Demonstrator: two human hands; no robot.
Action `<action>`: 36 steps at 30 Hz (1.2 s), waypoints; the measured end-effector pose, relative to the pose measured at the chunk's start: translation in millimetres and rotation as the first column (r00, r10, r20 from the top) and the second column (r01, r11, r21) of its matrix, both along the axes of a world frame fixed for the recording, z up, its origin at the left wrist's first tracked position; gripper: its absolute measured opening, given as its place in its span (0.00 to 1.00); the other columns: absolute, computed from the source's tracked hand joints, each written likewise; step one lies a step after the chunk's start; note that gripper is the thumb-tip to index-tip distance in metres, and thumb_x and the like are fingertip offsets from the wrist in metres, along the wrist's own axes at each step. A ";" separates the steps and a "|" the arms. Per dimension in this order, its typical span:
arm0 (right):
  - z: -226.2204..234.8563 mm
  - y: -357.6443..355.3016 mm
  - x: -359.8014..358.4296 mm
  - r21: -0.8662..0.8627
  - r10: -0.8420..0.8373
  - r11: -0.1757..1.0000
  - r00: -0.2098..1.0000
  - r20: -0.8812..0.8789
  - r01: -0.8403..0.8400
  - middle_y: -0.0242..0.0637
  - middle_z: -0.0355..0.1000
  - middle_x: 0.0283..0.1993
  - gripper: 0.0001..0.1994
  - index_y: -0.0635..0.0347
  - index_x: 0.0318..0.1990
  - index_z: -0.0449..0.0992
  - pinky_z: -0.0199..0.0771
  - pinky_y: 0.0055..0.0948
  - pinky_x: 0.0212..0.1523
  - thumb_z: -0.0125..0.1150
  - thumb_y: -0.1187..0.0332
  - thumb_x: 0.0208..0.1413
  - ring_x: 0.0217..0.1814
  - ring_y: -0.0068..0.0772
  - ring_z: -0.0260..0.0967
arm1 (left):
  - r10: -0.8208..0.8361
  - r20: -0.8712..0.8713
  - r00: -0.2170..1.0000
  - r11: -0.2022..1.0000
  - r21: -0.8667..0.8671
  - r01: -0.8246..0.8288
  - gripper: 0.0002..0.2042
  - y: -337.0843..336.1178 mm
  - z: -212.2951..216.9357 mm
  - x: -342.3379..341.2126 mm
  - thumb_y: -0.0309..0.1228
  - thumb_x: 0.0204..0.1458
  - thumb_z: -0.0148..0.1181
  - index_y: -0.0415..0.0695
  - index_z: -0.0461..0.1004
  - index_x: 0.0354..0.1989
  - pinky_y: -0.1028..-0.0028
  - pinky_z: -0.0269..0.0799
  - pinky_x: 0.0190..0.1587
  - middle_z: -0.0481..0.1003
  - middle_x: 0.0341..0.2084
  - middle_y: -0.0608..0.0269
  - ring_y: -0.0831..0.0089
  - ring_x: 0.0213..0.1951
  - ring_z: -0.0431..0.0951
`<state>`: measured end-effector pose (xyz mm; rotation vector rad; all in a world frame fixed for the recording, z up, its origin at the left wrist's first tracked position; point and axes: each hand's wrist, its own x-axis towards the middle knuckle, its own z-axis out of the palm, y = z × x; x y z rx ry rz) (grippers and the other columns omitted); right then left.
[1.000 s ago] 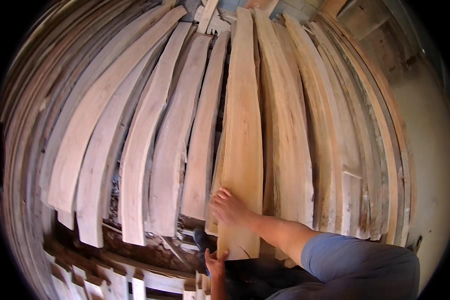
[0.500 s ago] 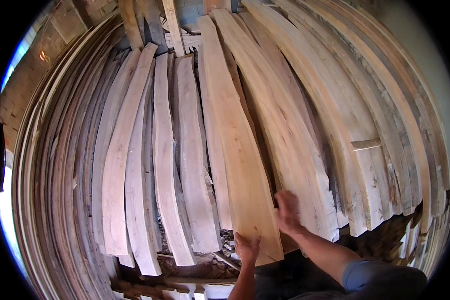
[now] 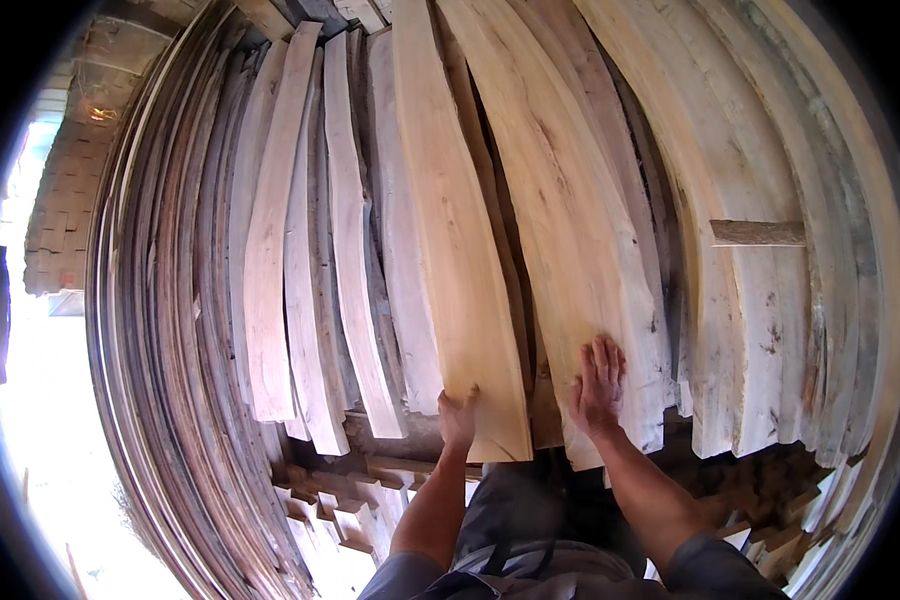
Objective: The person measures a stack of wooden planks with a tape measure, then manually sorts through the pile. They pick up individual planks, inspect them, and place them back into the stack or move them aside.
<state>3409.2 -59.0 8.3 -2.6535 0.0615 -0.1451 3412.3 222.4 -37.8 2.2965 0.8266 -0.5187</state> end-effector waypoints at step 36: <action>25.1 116.7 -115.1 0.428 -0.237 0.865 0.965 -0.111 0.262 0.58 0.63 0.55 0.28 0.65 0.53 0.67 0.65 0.53 0.55 0.55 0.74 0.37 0.57 0.60 0.62 | 0.084 0.069 0.994 0.938 0.331 -0.102 0.30 -37.6 -3.0 -4.9 0.55 0.57 0.32 0.39 0.68 0.47 0.48 0.66 0.47 0.73 0.43 0.38 0.39 0.46 0.72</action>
